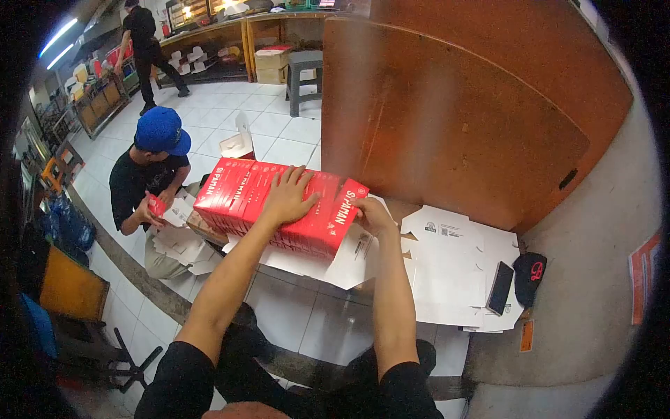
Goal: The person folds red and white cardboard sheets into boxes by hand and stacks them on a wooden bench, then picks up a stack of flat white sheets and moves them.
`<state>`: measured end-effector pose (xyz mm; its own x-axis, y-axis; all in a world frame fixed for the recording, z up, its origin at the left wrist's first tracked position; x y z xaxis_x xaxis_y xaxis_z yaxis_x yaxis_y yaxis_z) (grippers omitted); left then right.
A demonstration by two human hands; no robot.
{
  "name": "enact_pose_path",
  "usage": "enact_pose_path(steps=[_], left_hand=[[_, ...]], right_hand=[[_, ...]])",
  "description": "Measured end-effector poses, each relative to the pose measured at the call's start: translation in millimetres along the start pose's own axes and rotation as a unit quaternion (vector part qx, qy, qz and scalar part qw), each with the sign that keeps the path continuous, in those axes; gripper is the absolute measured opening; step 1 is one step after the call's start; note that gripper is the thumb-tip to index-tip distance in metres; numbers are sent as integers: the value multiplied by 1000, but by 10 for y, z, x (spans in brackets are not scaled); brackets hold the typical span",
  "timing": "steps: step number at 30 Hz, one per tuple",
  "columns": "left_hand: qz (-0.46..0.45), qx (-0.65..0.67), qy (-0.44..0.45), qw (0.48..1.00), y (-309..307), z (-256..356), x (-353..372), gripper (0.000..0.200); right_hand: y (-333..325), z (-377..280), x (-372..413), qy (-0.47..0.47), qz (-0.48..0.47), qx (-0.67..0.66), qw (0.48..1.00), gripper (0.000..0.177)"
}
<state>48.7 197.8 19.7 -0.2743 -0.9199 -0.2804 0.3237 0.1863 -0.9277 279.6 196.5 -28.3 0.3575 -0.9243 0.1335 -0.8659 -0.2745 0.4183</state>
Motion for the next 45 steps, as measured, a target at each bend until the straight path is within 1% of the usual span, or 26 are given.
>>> enact_pose_path(steps=[1, 2, 5, 7, 8, 9, 10, 13, 14, 17, 20, 23, 25, 26, 29, 30, 32, 34, 35, 36, 39, 40, 42, 43, 44, 45], left_hand=[[0, 4, -1, 1000, 1, -11, 1, 69], [0, 8, 3, 1000, 4, -18, 5, 69], [2, 15, 5, 1000, 12, -47, -4, 69], [-5, 16, 3, 1000, -19, -23, 8, 69], [-9, 12, -2, 1000, -21, -26, 23, 69], [-13, 9, -4, 1000, -18, -25, 21, 69], [-15, 6, -5, 1000, -23, -9, 3, 69], [-7, 17, 0, 1000, -31, -14, 5, 68], [-5, 18, 1, 1000, -32, -29, -1, 68], [-5, 16, -3, 1000, -16, -32, 11, 68], [-8, 5, -4, 1000, -6, 27, -7, 68], [-3, -6, -2, 1000, -11, -10, 0, 68], [-2, -9, 3, 1000, -3, 3, 3, 68], [0, -8, 3, 1000, 13, 14, 6, 69], [4, -14, -2, 1000, 2, -13, 8, 69], [5, -19, -1, 1000, 5, -17, -4, 70], [18, -27, 2, 999, 50, -14, -13, 70], [17, -20, 5, 1000, 67, -20, -11, 69], [20, -17, 7, 1000, 71, -28, -20, 69], [33, -18, 12, 999, 69, -28, -18, 68], [31, -18, 12, 999, 84, -53, -19, 68], [29, -3, 11, 1000, 74, -53, -13, 68], [22, -5, 4, 1000, 52, -43, 7, 68], [18, -6, 6, 1000, 53, -34, -9, 67], [19, -11, 7, 1000, 52, -29, -27, 67], [20, -14, 6, 1000, 65, -33, -33, 67]], right_hand=[[74, -15, 2, 6, 25, 27, 999, 11], [67, 20, -40, 40, 88, 80, 992, 14], [123, -93, 32, -76, 227, 86, 967, 23], [-406, 133, -260, -156, 275, 117, 941, 36], [-484, 212, -381, -245, 299, 226, 894, 38], [-450, 203, -386, -329, 317, 331, 826, 39], [-381, 246, -395, -363, 290, 320, 826, 31], [-443, 301, -551, -163, 135, 434, 876, 27], [-492, 323, -576, -140, 171, 421, 880, 14], [-322, 304, -452, -151, 120, 324, 926, 12], [65, 162, -262, -165, 118, 299, 933, 11], [103, 183, -342, -179, 102, 299, 932, 9], [105, 272, -425, -187, 148, 211, 948, 11], [97, 340, -442, -188, 173, 166, 952, 13], [103, 414, -523, -203, 260, 220, 918, 18], [116, 490, -585, -257, 240, 179, 919, 25], [-368, 866, -1125, -266, 245, 125, 924, 26], [-328, 942, -1099, -252, 226, 23, 941, 27], [10, 732, -887, -232, 205, -50, 949, 28], [171, 632, -740, -212, 185, -122, 952, 28], [100, 605, -753, -266, 103, 12, 958, 30], [393, 379, -454, -303, 141, 111, 936, 42], [551, 215, -304, -222, 120, -66, 965, 50], [602, 153, -240, -181, 112, -156, 965, 53], [695, 109, -214, -192, 167, -89, 963, 64], [683, 138, -255, -185, 162, -64, 967, 65]])
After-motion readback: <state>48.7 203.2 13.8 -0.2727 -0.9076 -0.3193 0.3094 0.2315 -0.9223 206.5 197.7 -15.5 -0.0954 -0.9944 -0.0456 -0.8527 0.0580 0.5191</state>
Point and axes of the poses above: each hand's wrist, its own x-axis away from the middle knuckle, its own y-axis out of the palm, z = x × y, the point moved 2 cm from there along -x, towards the middle knuckle, and after that the axes turned 2 degrees about -y, right-handed, at the moved point
